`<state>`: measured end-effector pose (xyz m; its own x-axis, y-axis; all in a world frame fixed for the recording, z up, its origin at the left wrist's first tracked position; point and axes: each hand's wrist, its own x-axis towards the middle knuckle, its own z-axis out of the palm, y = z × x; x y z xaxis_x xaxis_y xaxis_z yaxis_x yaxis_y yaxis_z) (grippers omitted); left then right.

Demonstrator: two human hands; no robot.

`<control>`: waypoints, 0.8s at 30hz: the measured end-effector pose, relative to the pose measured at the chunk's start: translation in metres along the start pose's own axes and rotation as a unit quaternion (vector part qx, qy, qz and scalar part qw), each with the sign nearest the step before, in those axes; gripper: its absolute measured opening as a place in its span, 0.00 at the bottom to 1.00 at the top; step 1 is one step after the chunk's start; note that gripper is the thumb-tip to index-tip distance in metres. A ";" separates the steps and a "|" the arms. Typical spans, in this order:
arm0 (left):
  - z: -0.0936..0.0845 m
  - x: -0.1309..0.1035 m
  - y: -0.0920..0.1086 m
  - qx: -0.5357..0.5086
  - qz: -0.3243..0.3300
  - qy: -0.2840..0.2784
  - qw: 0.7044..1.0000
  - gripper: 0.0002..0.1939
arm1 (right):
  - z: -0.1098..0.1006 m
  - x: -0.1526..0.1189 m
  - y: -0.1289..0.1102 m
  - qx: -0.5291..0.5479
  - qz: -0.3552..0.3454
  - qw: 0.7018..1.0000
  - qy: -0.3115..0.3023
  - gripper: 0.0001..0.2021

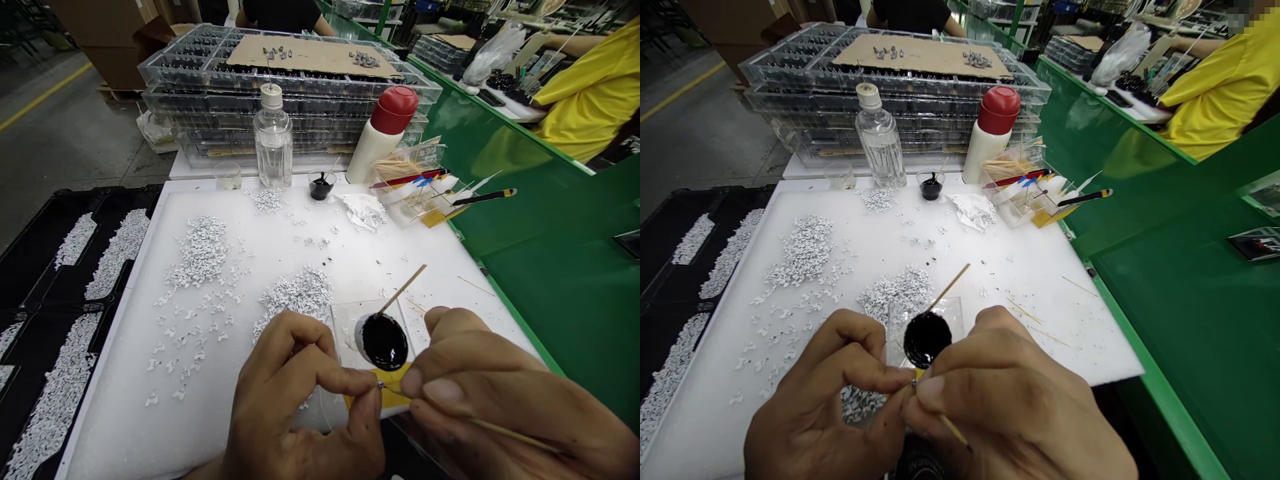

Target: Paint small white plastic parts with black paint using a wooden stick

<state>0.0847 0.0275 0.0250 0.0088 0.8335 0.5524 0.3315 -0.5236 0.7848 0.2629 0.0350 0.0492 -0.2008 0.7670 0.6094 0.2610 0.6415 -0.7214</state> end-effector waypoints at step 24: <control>-0.002 0.001 0.003 0.001 -0.011 -0.004 1.000 0.09 | 0.003 0.005 -0.004 0.015 0.001 0.999 0.043 0.09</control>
<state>0.0836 0.0267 0.0283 0.0085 0.8460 0.5332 0.3341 -0.5050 0.7959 0.2576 0.0365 0.0539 -0.1190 0.7646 0.6335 0.2318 0.6418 -0.7310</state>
